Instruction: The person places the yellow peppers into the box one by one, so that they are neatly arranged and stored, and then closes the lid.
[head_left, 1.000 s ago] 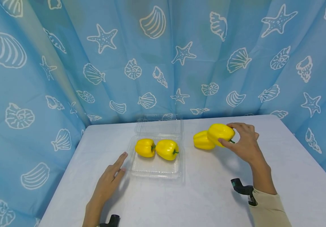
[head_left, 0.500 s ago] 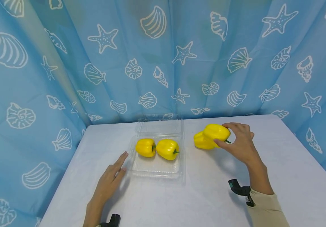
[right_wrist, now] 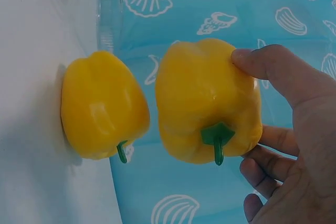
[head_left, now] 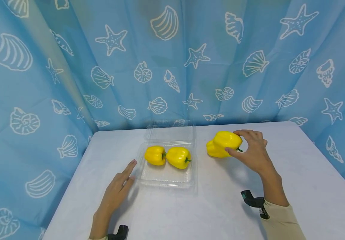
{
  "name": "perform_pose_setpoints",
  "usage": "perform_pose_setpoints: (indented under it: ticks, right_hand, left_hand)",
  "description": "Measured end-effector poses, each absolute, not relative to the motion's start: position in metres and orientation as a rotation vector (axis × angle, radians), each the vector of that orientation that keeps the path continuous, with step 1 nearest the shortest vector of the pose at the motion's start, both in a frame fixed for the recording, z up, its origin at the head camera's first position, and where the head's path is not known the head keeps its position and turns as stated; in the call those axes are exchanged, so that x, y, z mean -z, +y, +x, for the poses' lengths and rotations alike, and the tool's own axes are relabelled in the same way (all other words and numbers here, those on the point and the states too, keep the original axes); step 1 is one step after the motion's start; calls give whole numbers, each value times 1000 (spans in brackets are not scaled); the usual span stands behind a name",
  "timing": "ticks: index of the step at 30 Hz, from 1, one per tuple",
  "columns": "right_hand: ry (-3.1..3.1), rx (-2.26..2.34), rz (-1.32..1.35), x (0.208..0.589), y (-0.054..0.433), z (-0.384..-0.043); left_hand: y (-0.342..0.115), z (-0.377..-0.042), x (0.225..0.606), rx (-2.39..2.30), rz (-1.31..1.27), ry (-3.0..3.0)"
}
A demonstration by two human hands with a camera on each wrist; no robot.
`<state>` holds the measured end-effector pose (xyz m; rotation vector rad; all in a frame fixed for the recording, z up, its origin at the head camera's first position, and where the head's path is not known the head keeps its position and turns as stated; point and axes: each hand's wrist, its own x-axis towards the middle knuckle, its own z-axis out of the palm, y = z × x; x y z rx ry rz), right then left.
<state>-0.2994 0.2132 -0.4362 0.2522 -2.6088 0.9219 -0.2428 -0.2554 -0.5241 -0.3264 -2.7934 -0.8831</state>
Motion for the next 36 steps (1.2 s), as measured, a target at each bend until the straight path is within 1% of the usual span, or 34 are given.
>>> perform_pose_setpoints:
  ticks: [15,23,36]
  right_hand:
    - [-2590,-935,280,438,205,-300]
    - [-2563,-964,337,438,198,-299]
    - [-2552,-966,361,438,189,-299]
  left_hand:
    - [-252,-242,522,854,-311,-2794]
    - [-252,-240,519,855,-278,-2826]
    - [-252,-242,523,857,-284,-2809]
